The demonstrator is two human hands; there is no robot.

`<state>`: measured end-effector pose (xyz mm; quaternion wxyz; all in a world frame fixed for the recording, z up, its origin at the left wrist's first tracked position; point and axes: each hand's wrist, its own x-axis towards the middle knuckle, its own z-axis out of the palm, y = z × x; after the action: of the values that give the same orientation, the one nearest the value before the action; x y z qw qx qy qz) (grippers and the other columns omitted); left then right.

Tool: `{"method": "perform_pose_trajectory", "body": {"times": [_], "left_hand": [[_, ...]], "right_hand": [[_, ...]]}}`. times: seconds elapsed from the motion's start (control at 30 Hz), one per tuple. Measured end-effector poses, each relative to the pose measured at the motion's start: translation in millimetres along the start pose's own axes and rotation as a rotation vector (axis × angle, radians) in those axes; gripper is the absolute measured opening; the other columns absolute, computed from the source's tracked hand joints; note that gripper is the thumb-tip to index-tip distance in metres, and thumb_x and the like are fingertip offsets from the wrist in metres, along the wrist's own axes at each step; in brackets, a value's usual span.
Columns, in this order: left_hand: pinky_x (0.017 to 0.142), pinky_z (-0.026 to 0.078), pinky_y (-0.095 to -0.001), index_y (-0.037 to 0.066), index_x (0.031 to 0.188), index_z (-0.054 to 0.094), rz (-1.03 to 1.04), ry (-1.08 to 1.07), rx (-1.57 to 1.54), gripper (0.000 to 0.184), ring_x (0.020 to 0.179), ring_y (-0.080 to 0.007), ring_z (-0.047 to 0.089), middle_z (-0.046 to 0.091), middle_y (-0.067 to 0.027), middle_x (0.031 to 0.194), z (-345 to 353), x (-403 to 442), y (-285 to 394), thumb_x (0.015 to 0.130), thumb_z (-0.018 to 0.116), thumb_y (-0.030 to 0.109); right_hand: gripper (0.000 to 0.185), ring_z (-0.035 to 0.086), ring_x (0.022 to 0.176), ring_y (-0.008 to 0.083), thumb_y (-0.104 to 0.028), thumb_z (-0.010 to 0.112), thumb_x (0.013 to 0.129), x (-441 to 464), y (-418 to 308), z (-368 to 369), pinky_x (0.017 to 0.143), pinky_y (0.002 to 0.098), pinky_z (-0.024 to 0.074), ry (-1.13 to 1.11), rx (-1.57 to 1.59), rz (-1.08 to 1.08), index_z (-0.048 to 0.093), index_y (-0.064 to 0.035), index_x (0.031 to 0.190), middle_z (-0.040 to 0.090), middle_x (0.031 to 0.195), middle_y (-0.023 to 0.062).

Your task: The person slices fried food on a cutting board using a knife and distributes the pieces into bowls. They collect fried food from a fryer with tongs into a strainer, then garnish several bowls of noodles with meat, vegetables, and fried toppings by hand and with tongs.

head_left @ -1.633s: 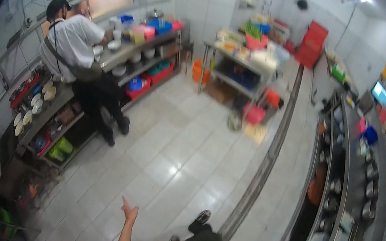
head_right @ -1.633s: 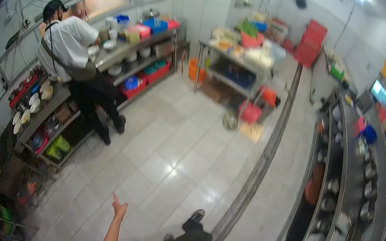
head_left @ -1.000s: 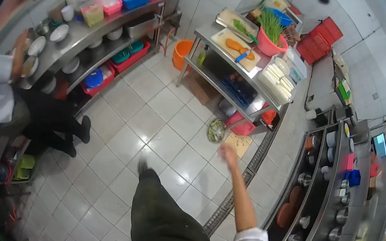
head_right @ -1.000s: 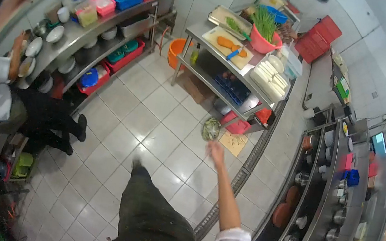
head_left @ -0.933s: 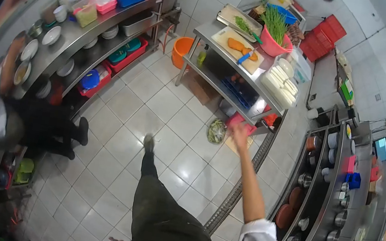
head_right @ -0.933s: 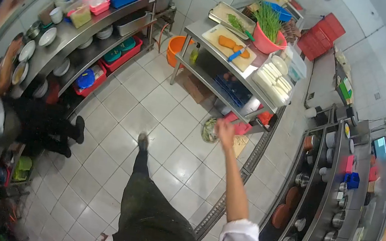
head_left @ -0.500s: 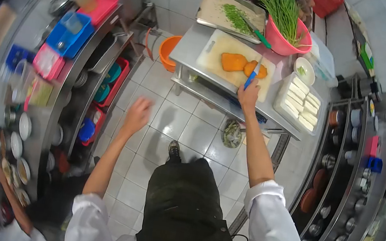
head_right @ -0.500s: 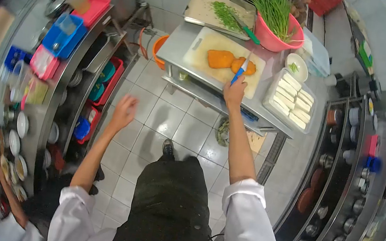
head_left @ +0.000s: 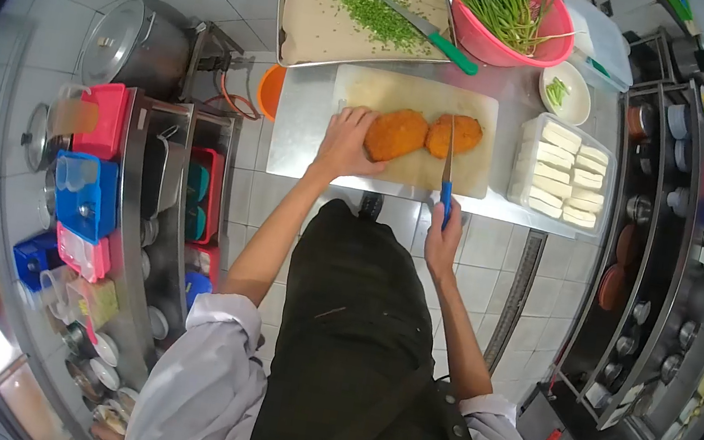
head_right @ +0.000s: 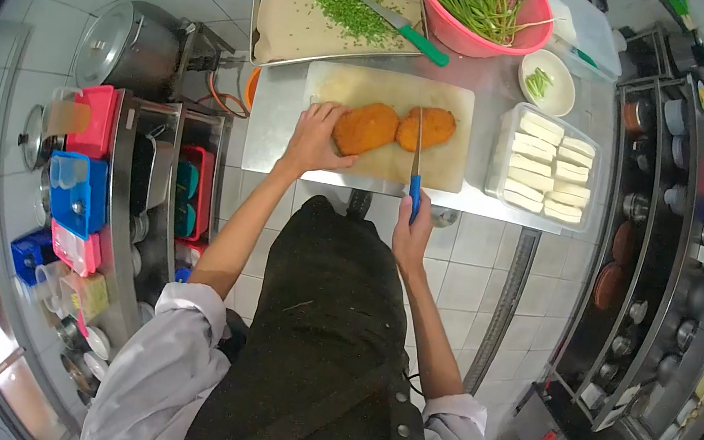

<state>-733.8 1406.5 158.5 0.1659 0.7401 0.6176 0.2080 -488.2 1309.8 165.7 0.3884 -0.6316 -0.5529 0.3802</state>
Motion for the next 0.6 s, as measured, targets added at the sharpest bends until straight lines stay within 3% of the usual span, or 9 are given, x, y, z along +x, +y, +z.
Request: {"method": "perform_pose_trajectory", "body": {"times": [0.07,0.1,0.13,0.23,0.33,0.4,0.47,0.5,0.6], "left_hand": [[0.097,0.04,-0.043,0.006,0.124,0.053,0.11,-0.061,-0.143,0.083,0.115,-0.0323,0.048,0.053,-0.0122,0.122,-18,8,-27,0.054,0.084,0.036],[0.097,0.042,-0.0433,0.005,0.123,0.053,0.178,-0.036,-0.22,0.08,0.112,-0.0337,0.05,0.055,-0.0139,0.122,-22,8,-38,0.055,0.085,0.032],[0.097,0.042,-0.0433,0.005,0.123,0.053,0.183,-0.058,-0.229,0.08,0.112,-0.0337,0.05,0.055,-0.0139,0.122,-21,13,-45,0.055,0.085,0.032],[0.097,0.042,-0.0434,0.005,0.125,0.052,0.23,-0.143,-0.284,0.079,0.112,-0.0336,0.052,0.055,-0.0142,0.125,-21,13,-58,0.058,0.084,0.032],[0.098,0.043,-0.0429,0.003,0.13,0.049,0.328,-0.199,-0.332,0.084,0.114,-0.0369,0.051,0.052,-0.0178,0.13,-21,22,-59,0.06,0.086,0.032],[0.097,0.044,-0.0423,0.002,0.129,0.049,0.373,-0.118,-0.305,0.082,0.115,-0.0371,0.05,0.049,-0.0183,0.131,-20,19,-60,0.061,0.085,0.029],[0.097,0.044,-0.0422,0.002,0.128,0.049,0.337,-0.118,-0.369,0.08,0.114,-0.0371,0.05,0.048,-0.0182,0.129,-22,14,-57,0.061,0.084,0.028],[0.096,0.044,-0.0421,0.002,0.126,0.049,0.303,-0.097,-0.421,0.078,0.113,-0.0371,0.051,0.048,-0.0181,0.127,-26,14,-58,0.061,0.083,0.027],[0.095,0.045,-0.0414,0.002,0.125,0.05,0.345,-0.102,-0.369,0.074,0.113,-0.0368,0.051,0.05,-0.0178,0.122,-21,16,-59,0.062,0.082,0.024]], "right_hand": [[0.034,0.05,0.065,0.0166,-0.019,0.045,0.1,-4,-9,12,0.061,0.0323,0.0434,0.0,-0.002,0.105,0.05,0.0043,0.123,0.053,0.072,0.0088],[0.034,0.056,0.062,0.0239,-0.015,0.046,0.098,-4,-11,20,0.059,0.0361,0.0452,-0.037,0.017,0.121,0.049,0.0045,0.126,0.056,0.07,0.0137],[0.034,0.056,0.062,0.0239,-0.015,0.046,0.098,2,-12,29,0.059,0.0361,0.0452,-0.026,0.015,0.144,0.049,0.0045,0.126,0.056,0.07,0.0137],[0.042,0.063,0.072,0.0435,-0.007,0.046,0.094,9,-21,61,0.064,0.0449,0.0478,-0.004,-0.084,0.079,0.039,0.0031,0.135,0.06,0.079,0.0286],[0.045,0.063,0.072,0.0444,-0.003,0.046,0.092,7,-55,76,0.065,0.0447,0.0484,0.024,-0.129,0.149,0.036,0.0029,0.136,0.059,0.077,0.0287],[0.044,0.062,0.079,0.0476,-0.001,0.046,0.091,2,-67,90,0.069,0.0471,0.0487,-0.028,-0.098,0.234,0.035,0.0045,0.133,0.059,0.086,0.0314],[0.041,0.06,0.087,0.0501,-0.002,0.045,0.092,-1,-68,104,0.073,0.0503,0.0479,-0.024,-0.259,0.024,0.034,0.0055,0.13,0.058,0.098,0.0338],[0.039,0.057,0.094,0.0518,-0.005,0.046,0.093,-3,-74,107,0.077,0.0538,0.046,-0.092,-0.247,0.196,0.032,0.0059,0.128,0.054,0.109,0.0355],[0.031,0.059,0.086,0.0518,-0.009,0.046,0.096,6,-86,110,0.071,0.0559,0.0464,-0.027,-0.312,0.209,0.035,0.0028,0.123,0.059,0.097,0.0346]]}}
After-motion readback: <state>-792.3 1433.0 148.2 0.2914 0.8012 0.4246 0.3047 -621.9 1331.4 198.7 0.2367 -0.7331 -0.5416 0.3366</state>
